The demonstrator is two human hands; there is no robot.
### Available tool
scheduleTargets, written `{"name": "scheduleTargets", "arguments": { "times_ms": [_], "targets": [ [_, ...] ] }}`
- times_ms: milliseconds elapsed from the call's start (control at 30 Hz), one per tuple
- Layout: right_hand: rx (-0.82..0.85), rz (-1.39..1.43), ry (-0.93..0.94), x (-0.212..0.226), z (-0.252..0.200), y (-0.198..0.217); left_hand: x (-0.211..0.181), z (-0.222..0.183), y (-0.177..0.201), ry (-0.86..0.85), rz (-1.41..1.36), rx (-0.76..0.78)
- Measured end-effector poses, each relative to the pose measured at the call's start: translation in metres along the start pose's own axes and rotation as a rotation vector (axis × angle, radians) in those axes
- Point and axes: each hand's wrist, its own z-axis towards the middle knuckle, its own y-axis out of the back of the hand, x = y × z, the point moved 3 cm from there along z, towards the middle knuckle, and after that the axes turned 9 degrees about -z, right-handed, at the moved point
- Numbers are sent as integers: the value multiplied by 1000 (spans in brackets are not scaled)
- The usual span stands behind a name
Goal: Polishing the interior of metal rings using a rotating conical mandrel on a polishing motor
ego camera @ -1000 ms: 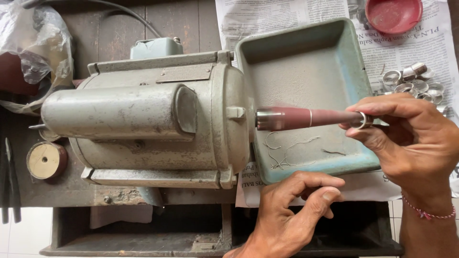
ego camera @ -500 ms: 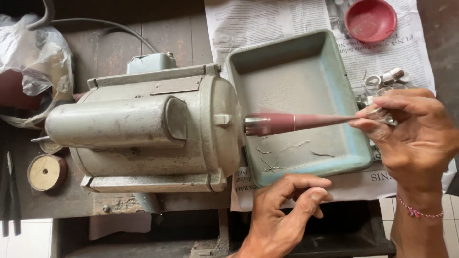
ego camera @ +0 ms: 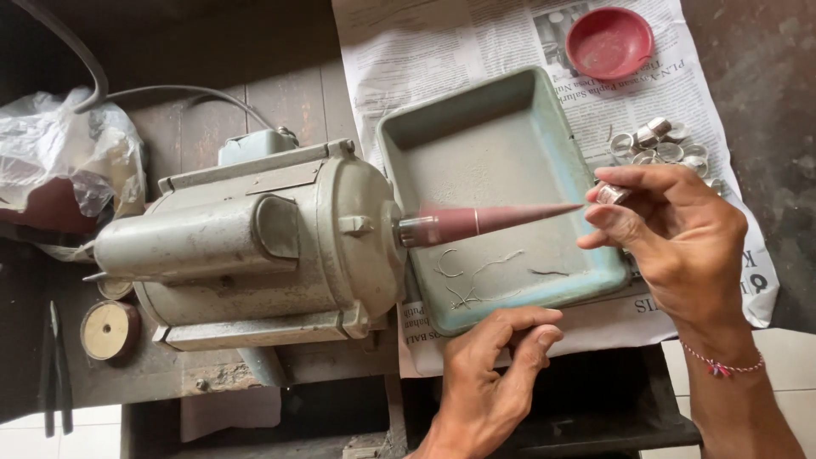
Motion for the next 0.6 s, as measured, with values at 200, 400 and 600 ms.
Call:
{"name": "scheduleTargets", "arguments": {
  "times_ms": [200,400,600],
  "targets": [
    [88,69,-13,6,-1,5,-2,-1,-4,3,27,10],
    [99,129,-79,2,2,8,1,-2,-9,-27,47,39],
    [97,263,-52,-16,5,8,-2,0,-12,-94,100,59]
  ]
}}
